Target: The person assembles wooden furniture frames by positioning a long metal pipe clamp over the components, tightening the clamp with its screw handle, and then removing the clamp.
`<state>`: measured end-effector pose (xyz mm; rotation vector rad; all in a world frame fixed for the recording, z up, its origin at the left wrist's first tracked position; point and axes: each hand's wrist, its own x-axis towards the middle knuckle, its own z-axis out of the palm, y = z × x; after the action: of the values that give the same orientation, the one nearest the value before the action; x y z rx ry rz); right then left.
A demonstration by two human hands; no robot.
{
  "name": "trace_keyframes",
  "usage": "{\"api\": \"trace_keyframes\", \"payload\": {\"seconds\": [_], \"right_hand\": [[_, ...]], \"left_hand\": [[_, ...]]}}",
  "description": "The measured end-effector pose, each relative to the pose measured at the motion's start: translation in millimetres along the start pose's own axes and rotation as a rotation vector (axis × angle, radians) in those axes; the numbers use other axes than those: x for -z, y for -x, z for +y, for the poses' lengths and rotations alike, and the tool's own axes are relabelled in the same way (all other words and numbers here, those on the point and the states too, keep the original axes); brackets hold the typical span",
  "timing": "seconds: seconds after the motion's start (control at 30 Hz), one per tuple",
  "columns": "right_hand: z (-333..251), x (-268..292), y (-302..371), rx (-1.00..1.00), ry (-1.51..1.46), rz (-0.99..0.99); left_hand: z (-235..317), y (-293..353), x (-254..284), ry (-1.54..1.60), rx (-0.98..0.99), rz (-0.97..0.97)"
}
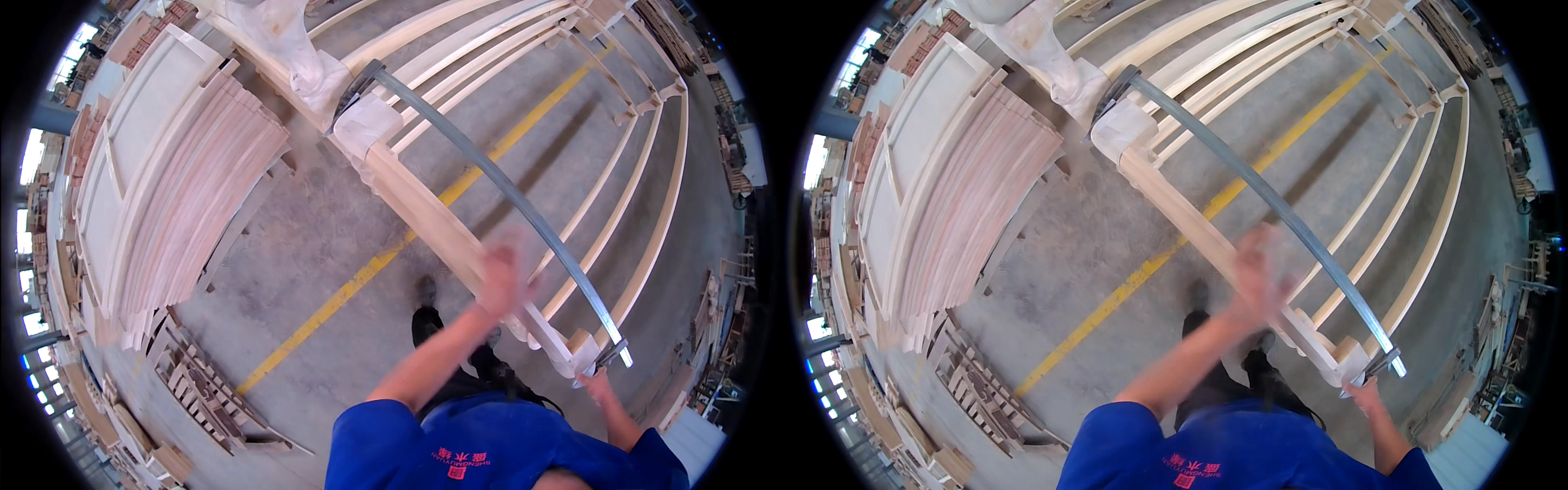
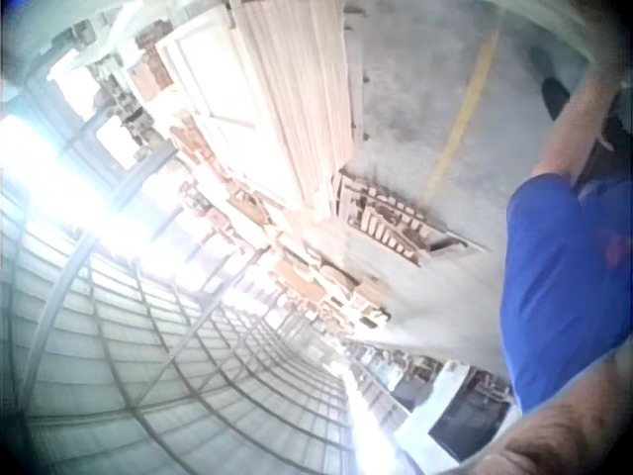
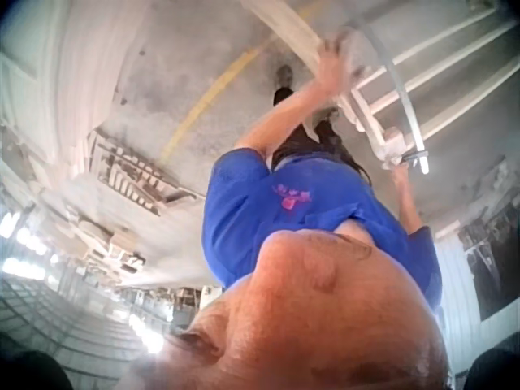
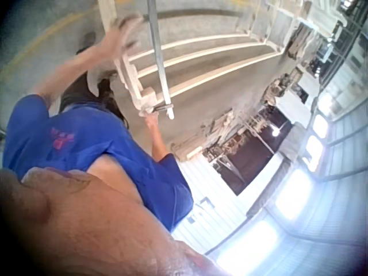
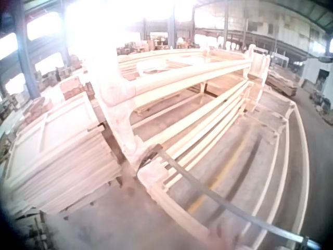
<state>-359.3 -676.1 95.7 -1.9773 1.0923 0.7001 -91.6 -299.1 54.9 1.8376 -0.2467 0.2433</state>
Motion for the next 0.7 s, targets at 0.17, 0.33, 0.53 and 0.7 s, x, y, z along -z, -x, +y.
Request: {"api": "trace_keyframes", "payload": {"seconds": [0.17,0.33,0.53,0.7], "right_hand": [[0.8,-1.3,-1.4,-0.089,0.059,0.068],[17.1,3.3,-11.5,-0.085,0.020,-0.003],[22.7,11.9,-11.8,-0.167,0.064,-0.005],[20.3,14.2,-11.3,-0.165,0.037,-0.034]], "left_hand": [[-117.1,-122.1,165.6,-0.388,0.282,0.560],[-166.4,-208.3,254.1,-0.477,0.448,0.288],[-142.8,-272.1,249.1,-0.604,0.704,0.099],[-155.6,-269.2,243.5,-0.742,0.614,0.059]]}}
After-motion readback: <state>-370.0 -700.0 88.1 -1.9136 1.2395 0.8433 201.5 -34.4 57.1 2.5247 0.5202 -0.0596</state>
